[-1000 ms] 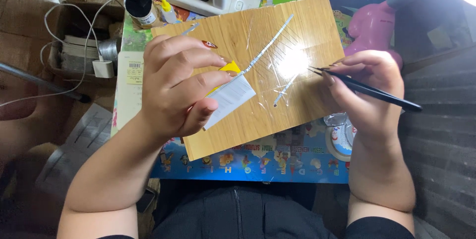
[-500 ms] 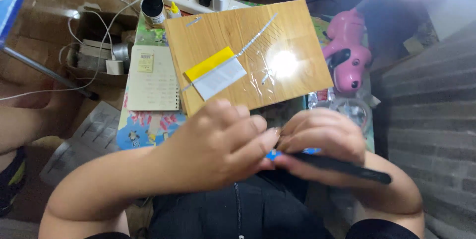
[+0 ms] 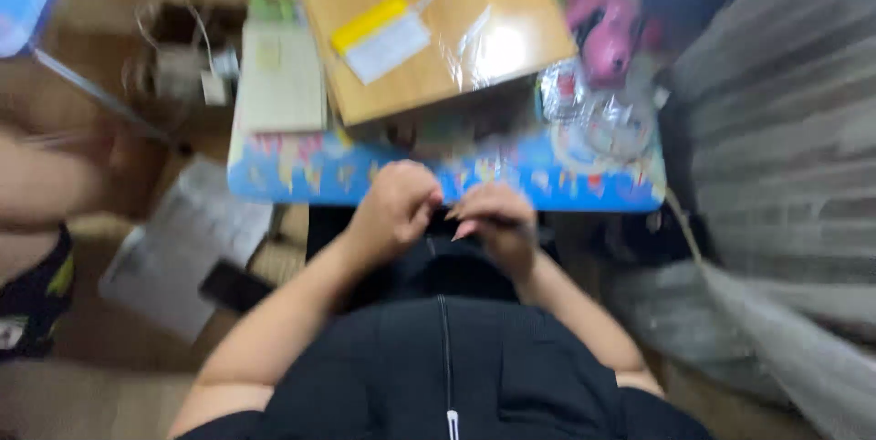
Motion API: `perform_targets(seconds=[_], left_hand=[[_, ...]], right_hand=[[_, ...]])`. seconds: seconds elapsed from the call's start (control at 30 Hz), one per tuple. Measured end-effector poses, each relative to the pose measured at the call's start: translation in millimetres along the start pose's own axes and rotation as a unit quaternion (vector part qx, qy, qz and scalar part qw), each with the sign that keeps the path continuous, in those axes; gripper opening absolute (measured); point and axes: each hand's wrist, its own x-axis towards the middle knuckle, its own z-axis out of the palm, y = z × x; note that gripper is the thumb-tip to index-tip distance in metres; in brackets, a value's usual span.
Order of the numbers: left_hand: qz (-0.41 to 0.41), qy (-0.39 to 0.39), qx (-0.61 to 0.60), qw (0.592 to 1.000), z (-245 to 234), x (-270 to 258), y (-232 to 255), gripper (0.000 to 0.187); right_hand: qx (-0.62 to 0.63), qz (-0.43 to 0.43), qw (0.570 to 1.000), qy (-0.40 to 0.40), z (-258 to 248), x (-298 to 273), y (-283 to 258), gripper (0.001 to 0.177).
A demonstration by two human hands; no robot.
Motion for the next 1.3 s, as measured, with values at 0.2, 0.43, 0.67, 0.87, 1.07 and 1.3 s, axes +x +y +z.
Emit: perform_targets(seconds=[0.2, 0.43, 0.67, 0.87, 1.07, 1.3], left_hand=[[-0.024, 0.061, 0.154, 0.986, 22, 0, -18, 0.023], [0.002, 0.048, 0.242, 0.969, 29, -3, -15, 0.045], [0.046, 0.043, 0.273, 0.960, 38, -6, -23, 0.051], [0.088, 0.059, 0.303, 0.947, 37, -5, -19, 0.054], [0.086, 0.043, 0.262, 0.960, 41, -13, -29, 0.050], [0.069, -0.003, 0.274, 0.959, 35, -15, -27, 0.035]], right_hand=[[-0.308, -0.173, 0.929, -0.109, -21, -18, 45, 0.033], [-0.359, -0.126, 0.923, -0.058, -23, -28, 51, 0.011], [-0.528, -0.110, 0.841, -0.041, -21, -37, 63, 0.021], [-0.487, -0.072, 0.870, -0.030, -18, -36, 57, 0.018], [-0.086, 0.043, 0.991, -0.096, -25, -59, 27, 0.021], [-0.096, 0.116, 0.912, -0.381, -22, -74, 51, 0.028]])
